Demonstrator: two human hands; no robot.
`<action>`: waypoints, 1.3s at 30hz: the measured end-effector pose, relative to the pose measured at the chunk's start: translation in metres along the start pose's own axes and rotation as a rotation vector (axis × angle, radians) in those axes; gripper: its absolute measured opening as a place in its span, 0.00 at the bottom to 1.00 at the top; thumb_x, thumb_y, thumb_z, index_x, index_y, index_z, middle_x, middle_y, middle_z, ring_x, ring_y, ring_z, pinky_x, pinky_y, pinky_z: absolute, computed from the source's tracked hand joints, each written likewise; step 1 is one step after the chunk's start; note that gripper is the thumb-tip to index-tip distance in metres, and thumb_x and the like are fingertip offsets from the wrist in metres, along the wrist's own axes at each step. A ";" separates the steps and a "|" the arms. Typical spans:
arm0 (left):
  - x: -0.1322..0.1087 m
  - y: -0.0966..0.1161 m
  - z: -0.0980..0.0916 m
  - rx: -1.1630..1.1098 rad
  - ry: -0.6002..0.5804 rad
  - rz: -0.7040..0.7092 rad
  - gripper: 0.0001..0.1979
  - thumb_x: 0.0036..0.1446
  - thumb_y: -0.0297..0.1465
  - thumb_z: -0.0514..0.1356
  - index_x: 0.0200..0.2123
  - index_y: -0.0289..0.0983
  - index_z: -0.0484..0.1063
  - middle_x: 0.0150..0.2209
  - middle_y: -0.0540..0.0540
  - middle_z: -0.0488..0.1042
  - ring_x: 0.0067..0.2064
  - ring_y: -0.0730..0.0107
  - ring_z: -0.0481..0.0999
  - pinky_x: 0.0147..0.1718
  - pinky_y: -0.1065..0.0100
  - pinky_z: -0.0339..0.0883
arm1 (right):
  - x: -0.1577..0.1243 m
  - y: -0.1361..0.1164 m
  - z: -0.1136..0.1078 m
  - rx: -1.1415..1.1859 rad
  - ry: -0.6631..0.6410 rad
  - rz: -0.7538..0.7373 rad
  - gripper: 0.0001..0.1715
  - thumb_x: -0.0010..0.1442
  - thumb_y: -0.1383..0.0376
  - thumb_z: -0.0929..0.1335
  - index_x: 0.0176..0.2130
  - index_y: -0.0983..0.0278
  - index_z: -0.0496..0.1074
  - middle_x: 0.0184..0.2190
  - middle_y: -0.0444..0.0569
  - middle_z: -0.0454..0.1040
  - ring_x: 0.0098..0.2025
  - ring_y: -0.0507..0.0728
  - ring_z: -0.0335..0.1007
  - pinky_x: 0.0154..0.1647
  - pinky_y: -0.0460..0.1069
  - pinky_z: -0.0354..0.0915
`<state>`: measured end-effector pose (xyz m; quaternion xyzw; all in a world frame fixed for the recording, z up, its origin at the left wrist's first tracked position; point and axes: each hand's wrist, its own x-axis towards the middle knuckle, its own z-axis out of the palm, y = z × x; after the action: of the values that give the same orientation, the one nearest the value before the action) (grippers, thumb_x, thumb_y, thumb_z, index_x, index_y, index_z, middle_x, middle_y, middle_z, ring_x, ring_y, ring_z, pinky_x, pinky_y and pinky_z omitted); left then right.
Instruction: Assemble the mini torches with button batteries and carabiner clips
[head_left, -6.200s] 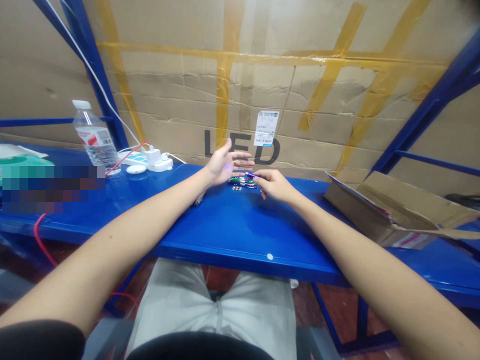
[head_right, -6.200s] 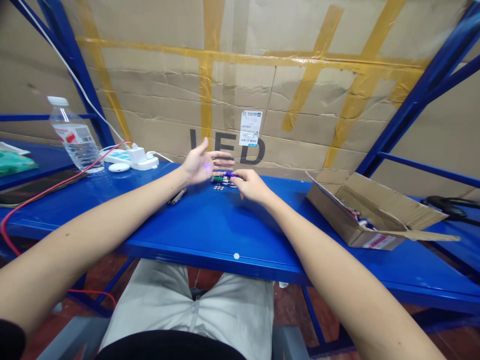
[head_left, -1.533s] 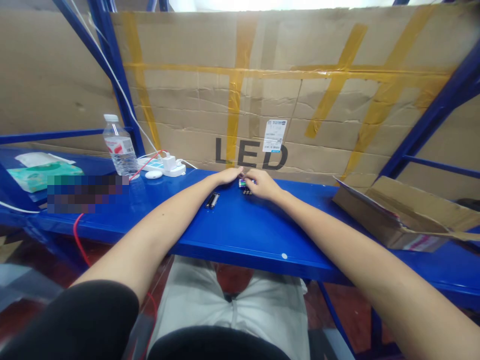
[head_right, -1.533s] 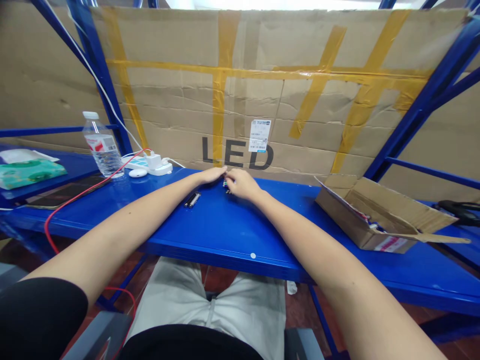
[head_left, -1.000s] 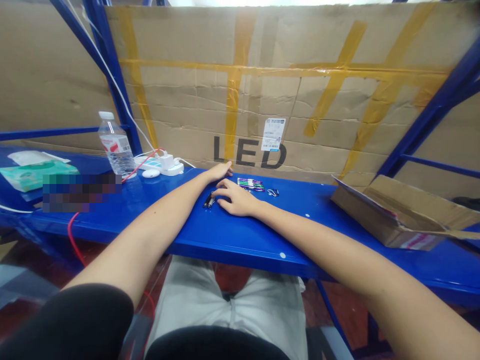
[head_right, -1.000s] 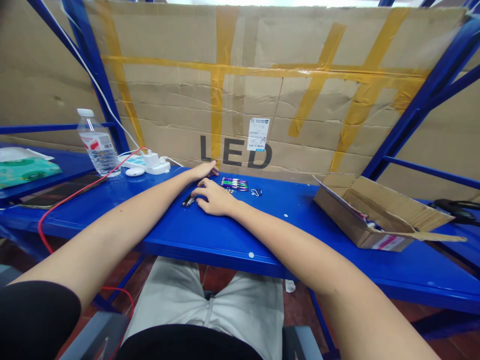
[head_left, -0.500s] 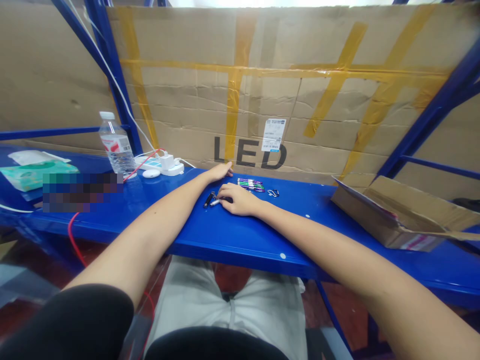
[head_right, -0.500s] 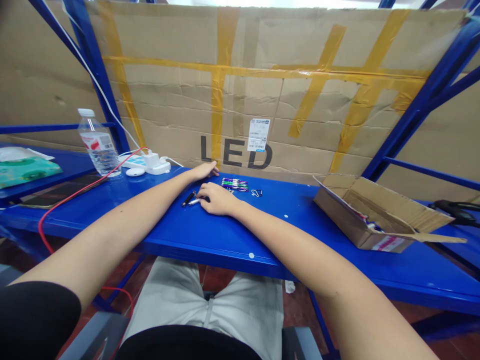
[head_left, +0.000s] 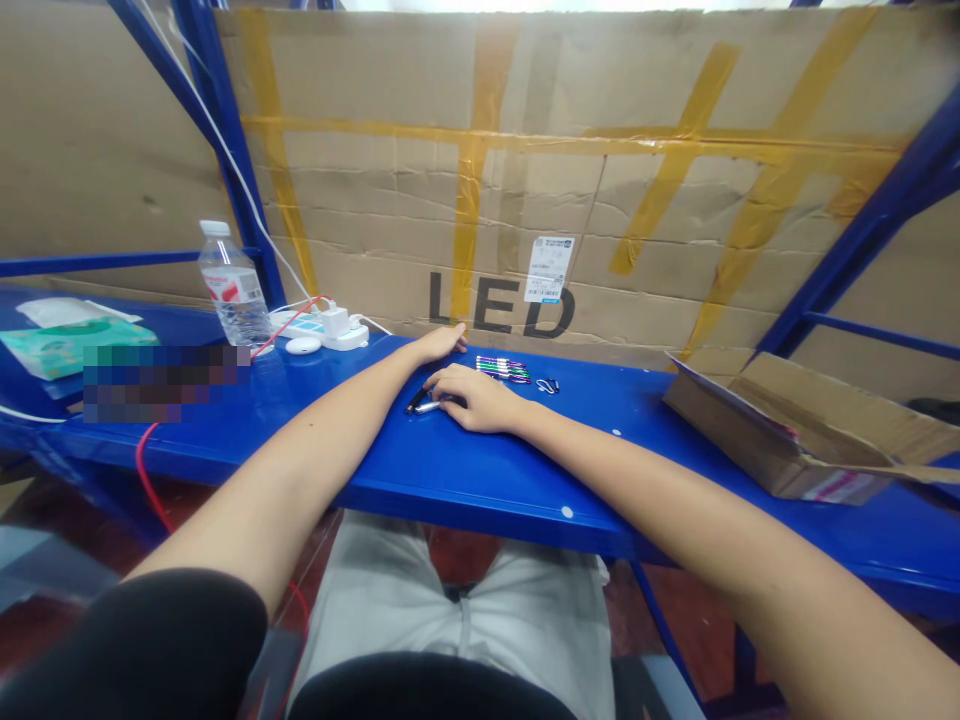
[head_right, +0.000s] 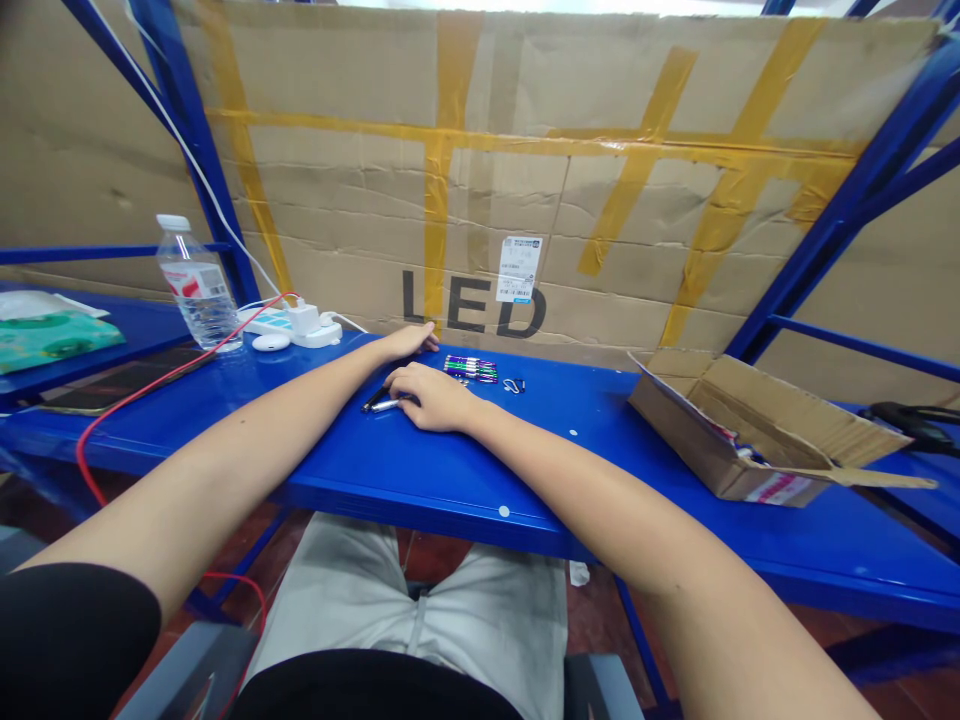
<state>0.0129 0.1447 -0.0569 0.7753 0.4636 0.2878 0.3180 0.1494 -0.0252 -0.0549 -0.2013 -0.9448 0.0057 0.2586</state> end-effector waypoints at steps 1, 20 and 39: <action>0.000 0.000 0.000 0.001 0.000 0.000 0.31 0.69 0.44 0.39 0.48 0.29 0.74 0.49 0.33 0.79 0.51 0.57 0.78 0.49 0.63 0.68 | 0.000 0.000 0.000 0.011 -0.002 0.004 0.11 0.61 0.74 0.65 0.40 0.63 0.74 0.49 0.53 0.76 0.53 0.60 0.69 0.59 0.57 0.64; -0.028 0.042 -0.030 0.192 0.181 0.274 0.13 0.60 0.34 0.56 0.37 0.33 0.78 0.36 0.41 0.81 0.37 0.66 0.78 0.39 0.68 0.68 | -0.053 0.004 -0.057 0.005 -0.112 0.002 0.09 0.63 0.72 0.65 0.38 0.63 0.75 0.54 0.56 0.71 0.56 0.61 0.65 0.60 0.60 0.61; -0.070 0.084 0.017 0.571 -0.325 0.520 0.16 0.51 0.21 0.56 0.41 0.34 0.80 0.40 0.44 0.82 0.40 0.67 0.77 0.39 0.70 0.64 | -0.072 0.043 -0.105 0.490 0.083 0.709 0.17 0.51 0.55 0.74 0.35 0.66 0.77 0.26 0.47 0.75 0.27 0.53 0.66 0.30 0.49 0.61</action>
<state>0.0423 0.0462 -0.0143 0.9589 0.2572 0.0923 0.0763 0.2734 -0.0231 -0.0035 -0.4462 -0.7766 0.3103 0.3187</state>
